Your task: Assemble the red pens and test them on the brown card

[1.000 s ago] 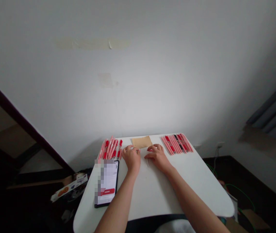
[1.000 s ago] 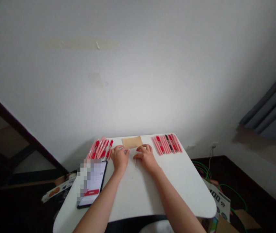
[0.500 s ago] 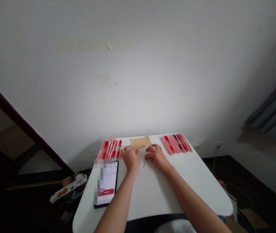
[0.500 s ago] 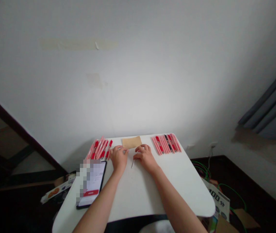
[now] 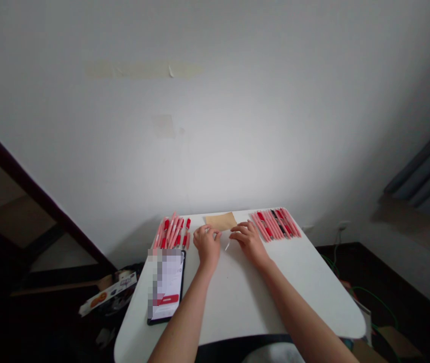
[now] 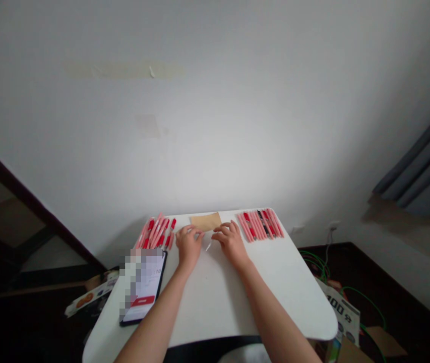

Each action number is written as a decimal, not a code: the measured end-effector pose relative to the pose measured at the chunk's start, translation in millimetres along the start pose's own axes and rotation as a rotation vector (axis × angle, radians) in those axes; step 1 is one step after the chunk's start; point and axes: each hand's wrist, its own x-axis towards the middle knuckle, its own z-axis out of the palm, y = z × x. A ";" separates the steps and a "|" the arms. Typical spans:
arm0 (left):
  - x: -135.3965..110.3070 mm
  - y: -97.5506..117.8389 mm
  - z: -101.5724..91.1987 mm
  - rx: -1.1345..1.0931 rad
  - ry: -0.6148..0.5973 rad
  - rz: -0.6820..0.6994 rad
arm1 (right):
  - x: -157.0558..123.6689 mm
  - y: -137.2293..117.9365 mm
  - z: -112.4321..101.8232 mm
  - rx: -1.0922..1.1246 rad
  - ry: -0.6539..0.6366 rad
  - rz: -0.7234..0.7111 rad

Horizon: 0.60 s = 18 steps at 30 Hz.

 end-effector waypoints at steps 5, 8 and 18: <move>-1.2 1.5 3.7 -0.053 -0.002 0.083 | -2.0 4.5 -3.5 -0.071 0.075 0.121; -0.8 0.2 5.5 -0.080 0.004 0.135 | -3.0 5.5 -4.6 -0.109 0.100 0.179; -1.5 1.8 5.8 -0.118 0.018 0.186 | -5.3 9.9 -1.4 -0.112 0.131 0.216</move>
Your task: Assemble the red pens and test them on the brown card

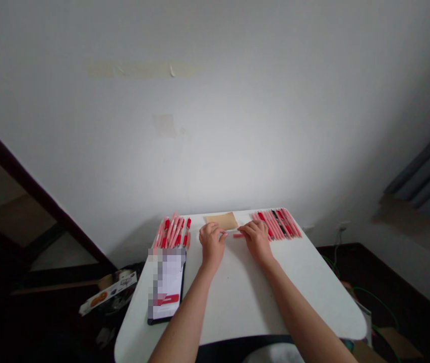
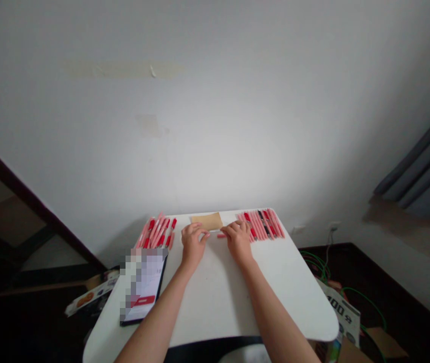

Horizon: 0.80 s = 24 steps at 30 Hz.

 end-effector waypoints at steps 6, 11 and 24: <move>-0.1 1.1 -1.7 0.000 0.018 -0.003 | -0.5 2.3 1.1 -0.010 -0.005 0.009; 0.0 1.9 -3.1 0.002 0.013 -0.042 | -0.9 4.4 2.3 -0.002 0.012 0.029; 0.4 -3.4 -0.1 0.008 0.039 0.021 | 0.0 3.1 -0.1 -0.005 0.021 0.004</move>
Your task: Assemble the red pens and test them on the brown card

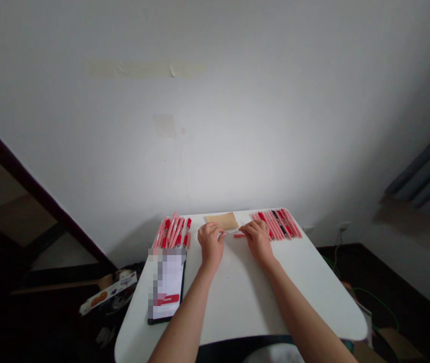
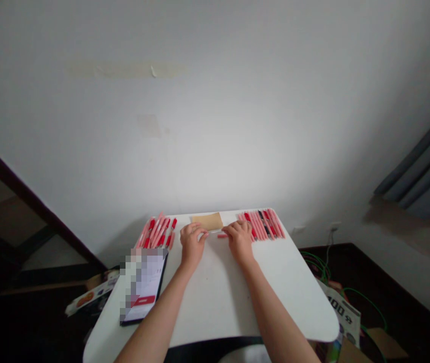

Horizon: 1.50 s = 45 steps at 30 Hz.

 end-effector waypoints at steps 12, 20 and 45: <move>-1.1 0.3 2.8 0.012 -0.018 0.029 | -0.5 -1.3 2.4 0.009 -0.033 -0.023; -1.3 0.4 2.4 -0.009 -0.014 0.086 | -1.6 2.6 8.1 0.063 -0.085 -0.039; -2.3 0.9 -3.8 0.155 0.081 0.043 | -1.5 2.3 6.6 0.101 -0.076 0.048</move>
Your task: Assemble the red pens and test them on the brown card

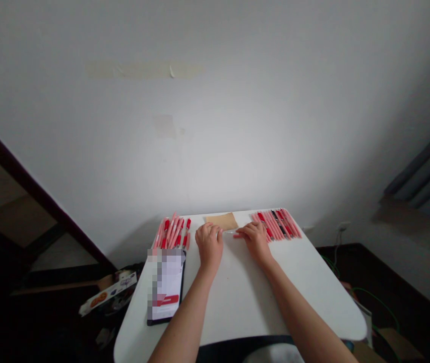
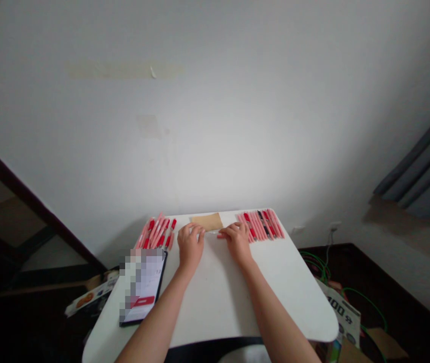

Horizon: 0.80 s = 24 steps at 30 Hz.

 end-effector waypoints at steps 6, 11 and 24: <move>1.3 -1.3 -11.9 0.274 -0.035 -0.074 | 0.0 1.5 -0.9 -0.004 0.010 0.015; 0.3 -1.3 -11.9 0.326 -0.087 -0.097 | -0.3 4.9 0.5 -0.005 0.012 0.026; 1.6 -3.6 -11.1 0.325 -0.082 -0.138 | 0.5 1.6 -1.6 0.008 0.028 0.032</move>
